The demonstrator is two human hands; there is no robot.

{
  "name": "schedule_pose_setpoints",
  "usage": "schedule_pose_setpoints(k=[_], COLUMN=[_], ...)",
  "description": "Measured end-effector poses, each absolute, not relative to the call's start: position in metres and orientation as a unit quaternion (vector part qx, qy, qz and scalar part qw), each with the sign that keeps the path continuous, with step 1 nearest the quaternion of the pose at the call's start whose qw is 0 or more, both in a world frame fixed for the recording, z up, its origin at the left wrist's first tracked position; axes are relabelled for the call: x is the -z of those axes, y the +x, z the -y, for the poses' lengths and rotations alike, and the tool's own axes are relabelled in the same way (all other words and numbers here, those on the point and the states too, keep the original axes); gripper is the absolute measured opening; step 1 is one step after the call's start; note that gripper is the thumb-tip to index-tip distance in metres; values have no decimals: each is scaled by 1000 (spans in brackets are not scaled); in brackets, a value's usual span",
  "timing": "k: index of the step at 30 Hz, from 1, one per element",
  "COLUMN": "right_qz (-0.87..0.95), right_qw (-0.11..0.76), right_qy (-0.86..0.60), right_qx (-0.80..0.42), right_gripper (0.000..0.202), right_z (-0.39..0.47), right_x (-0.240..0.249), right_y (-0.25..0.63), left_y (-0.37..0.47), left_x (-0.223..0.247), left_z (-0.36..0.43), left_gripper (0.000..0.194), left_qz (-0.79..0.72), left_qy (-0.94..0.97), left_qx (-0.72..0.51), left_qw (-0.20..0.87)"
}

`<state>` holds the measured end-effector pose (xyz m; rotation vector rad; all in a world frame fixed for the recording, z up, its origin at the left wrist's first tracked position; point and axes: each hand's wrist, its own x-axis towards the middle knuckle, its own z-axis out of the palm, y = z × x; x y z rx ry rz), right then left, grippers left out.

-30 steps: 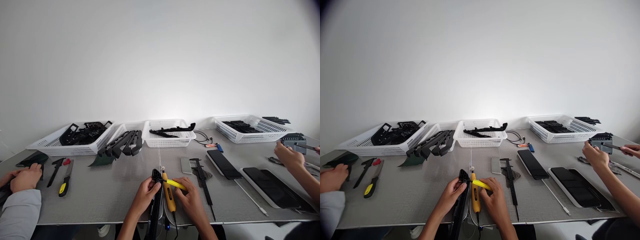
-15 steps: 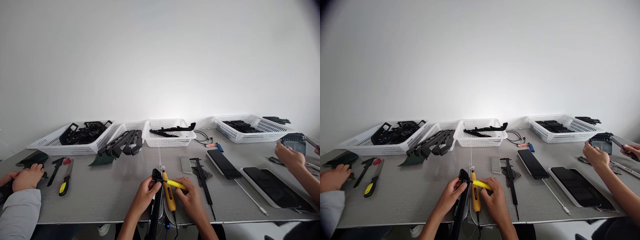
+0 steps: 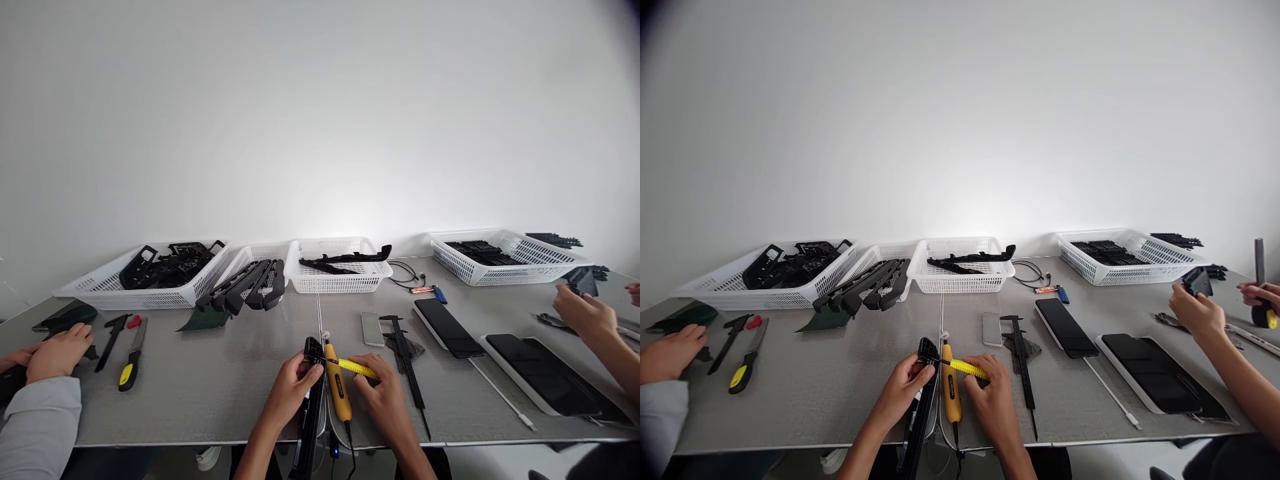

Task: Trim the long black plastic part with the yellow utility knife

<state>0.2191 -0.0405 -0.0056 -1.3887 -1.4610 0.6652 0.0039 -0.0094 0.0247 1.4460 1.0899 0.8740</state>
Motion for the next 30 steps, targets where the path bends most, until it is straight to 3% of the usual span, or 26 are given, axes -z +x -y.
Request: schedule_pose_setpoints(k=[30], right_qz=[603], right_qw=[490], right_qy=[-557], right_qx=[-294], right_gripper=[32], right_z=[39], right_x=[6], right_y=[219], left_y=[3], left_x=[-23], left_z=[9], left_gripper=[55], left_qz=[-454], left_qy=[613], left_qx=[-365], left_qw=[533])
